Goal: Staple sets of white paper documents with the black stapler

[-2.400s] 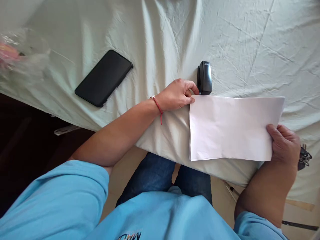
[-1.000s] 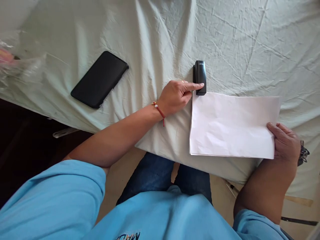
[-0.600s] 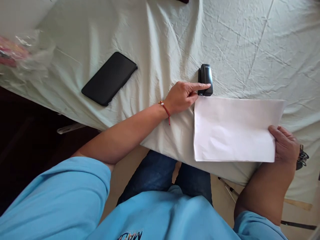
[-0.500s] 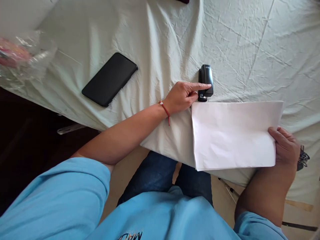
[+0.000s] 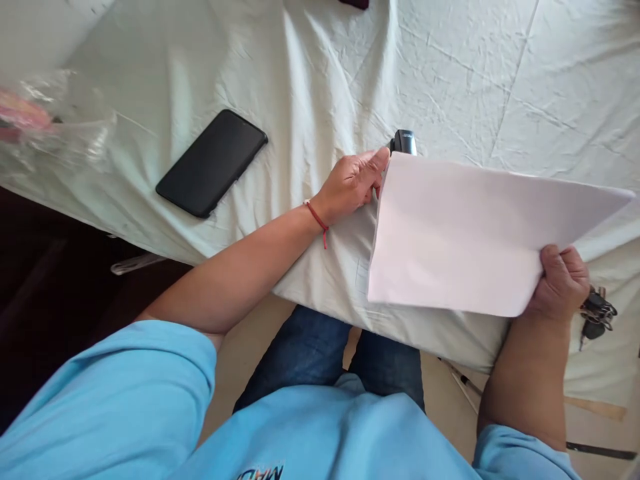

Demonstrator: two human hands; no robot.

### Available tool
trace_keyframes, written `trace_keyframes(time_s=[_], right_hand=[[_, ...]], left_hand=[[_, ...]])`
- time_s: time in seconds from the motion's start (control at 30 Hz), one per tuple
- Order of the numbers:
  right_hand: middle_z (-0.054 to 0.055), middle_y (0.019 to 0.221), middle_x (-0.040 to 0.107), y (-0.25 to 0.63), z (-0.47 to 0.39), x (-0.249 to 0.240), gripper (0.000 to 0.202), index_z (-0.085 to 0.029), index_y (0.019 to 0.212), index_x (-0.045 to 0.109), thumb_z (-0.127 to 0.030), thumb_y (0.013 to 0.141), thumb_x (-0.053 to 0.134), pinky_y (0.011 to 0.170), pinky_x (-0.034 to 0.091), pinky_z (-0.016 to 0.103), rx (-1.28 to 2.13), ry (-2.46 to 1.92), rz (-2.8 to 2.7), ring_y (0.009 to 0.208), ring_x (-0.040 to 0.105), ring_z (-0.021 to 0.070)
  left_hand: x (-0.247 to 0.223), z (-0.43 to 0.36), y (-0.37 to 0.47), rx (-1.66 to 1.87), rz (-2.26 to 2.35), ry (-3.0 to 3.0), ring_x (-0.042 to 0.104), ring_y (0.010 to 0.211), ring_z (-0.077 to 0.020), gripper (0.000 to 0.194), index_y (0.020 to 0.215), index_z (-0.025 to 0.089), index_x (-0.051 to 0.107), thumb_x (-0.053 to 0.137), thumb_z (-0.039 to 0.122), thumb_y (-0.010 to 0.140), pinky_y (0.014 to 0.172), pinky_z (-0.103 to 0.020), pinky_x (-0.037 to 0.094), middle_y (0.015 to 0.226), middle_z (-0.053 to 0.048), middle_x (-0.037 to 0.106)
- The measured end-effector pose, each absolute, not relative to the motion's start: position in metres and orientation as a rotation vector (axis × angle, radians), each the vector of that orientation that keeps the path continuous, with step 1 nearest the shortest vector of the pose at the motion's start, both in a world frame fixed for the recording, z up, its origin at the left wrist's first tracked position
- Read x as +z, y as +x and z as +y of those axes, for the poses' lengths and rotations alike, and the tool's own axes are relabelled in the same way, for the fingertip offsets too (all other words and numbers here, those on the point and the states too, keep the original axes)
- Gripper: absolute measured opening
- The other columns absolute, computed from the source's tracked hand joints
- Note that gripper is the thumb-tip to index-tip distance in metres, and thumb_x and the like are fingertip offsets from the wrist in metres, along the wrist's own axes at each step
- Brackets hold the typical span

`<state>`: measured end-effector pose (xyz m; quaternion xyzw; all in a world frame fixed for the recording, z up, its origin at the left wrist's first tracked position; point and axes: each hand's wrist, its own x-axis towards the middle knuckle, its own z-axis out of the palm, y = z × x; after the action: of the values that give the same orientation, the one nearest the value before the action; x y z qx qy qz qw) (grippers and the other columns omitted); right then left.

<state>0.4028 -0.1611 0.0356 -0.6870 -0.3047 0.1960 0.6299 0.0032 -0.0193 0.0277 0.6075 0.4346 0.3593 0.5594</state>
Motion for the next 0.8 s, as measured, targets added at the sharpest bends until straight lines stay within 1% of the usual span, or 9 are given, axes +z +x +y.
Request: trace_keyframes(time_s=[0.1,0.17,0.23,0.3,0.37,0.43,0.53,0.67,0.8], right_hand=[[-0.004,0.074,0.057,0.395,-0.158,0.033,0.06,-0.023,0.064,0.061,-0.052,0.056,0.113,0.073,0.046,0.022,0.42,-1.54,-0.713,0.082,0.044,0.0116],[-0.004,0.078,0.058,0.39,-0.157,0.033,0.061,-0.023,0.068,0.062,-0.054,0.059,0.114,0.078,0.05,0.022,0.388,-1.521,-0.718,0.086,0.048,0.0125],[-0.004,0.08,0.059,0.388,-0.158,0.032,0.062,-0.024,0.07,0.062,-0.057,0.06,0.114,0.083,0.053,0.023,0.357,-1.507,-0.716,0.089,0.05,0.0132],[-0.003,0.084,0.062,0.388,-0.158,0.032,0.062,-0.024,0.071,0.063,-0.059,0.06,0.113,0.085,0.054,0.025,0.339,-1.513,-0.718,0.09,0.051,0.0135],[-0.003,0.084,0.062,0.39,-0.158,0.03,0.063,-0.024,0.071,0.062,-0.062,0.06,0.112,0.083,0.054,0.025,0.342,-1.53,-0.729,0.09,0.051,0.0138],[-0.004,0.076,0.053,0.394,-0.158,0.027,0.072,-0.024,0.066,0.056,-0.068,0.059,0.112,0.074,0.048,0.025,0.343,-1.546,-0.741,0.084,0.045,0.0131],[-0.006,0.069,0.044,0.4,-0.158,0.022,0.078,-0.025,0.064,0.054,-0.079,0.057,0.11,0.067,0.038,0.026,0.32,-1.577,-0.75,0.076,0.039,0.0124],[-0.003,0.075,0.065,0.405,-0.16,0.016,0.066,-0.023,0.074,0.072,-0.075,0.058,0.11,0.073,0.045,0.031,0.32,-1.643,-0.758,0.077,0.051,0.0142],[-0.002,0.074,0.069,0.407,-0.16,0.012,0.063,-0.023,0.077,0.076,-0.073,0.058,0.109,0.073,0.044,0.034,0.309,-1.689,-0.777,0.074,0.052,0.0144]], left_hand=[[0.028,-0.019,0.002,0.798,1.006,1.439,0.07,0.077,-0.0211,0.092,0.109,0.024,0.08,0.043,0.108,0.11,0.063,-0.035,0.049,0.088,-0.011,0.08],[0.027,-0.019,0.001,0.782,1.004,1.502,0.069,0.078,-0.0212,0.079,0.098,0.025,0.076,0.056,0.1,0.112,0.065,-0.035,0.048,0.083,-0.009,0.075],[0.025,-0.019,0.0,0.776,0.995,1.594,0.063,0.077,-0.0203,0.065,0.085,0.025,0.068,0.071,0.084,0.111,0.067,-0.035,0.046,0.075,-0.005,0.065],[0.023,-0.019,-0.002,0.776,0.978,1.667,0.053,0.073,-0.0177,0.059,0.077,0.025,0.057,0.077,0.07,0.11,0.068,-0.035,0.04,0.071,-0.001,0.052],[0.022,-0.019,-0.004,0.781,0.95,1.705,0.041,0.069,-0.0153,0.058,0.074,0.025,0.049,0.075,0.063,0.11,0.067,-0.035,0.034,0.07,0.002,0.041],[0.021,-0.017,-0.005,0.793,0.904,1.723,0.034,0.069,-0.0141,0.057,0.075,0.025,0.046,0.073,0.062,0.109,0.066,-0.034,0.028,0.07,0.004,0.035],[0.017,-0.015,-0.006,0.81,0.831,1.733,0.032,0.07,-0.0131,0.058,0.076,0.025,0.046,0.074,0.064,0.108,0.066,-0.033,0.026,0.07,0.005,0.034],[0.013,-0.013,-0.005,0.834,0.768,1.681,0.034,0.071,-0.0121,0.053,0.077,0.025,0.049,0.077,0.06,0.106,0.067,-0.032,0.028,0.072,0.005,0.039],[0.013,-0.014,-0.003,0.869,0.763,1.599,0.033,0.069,-0.012,0.048,0.078,0.024,0.051,0.078,0.052,0.105,0.065,-0.032,0.027,0.072,0.005,0.038]])
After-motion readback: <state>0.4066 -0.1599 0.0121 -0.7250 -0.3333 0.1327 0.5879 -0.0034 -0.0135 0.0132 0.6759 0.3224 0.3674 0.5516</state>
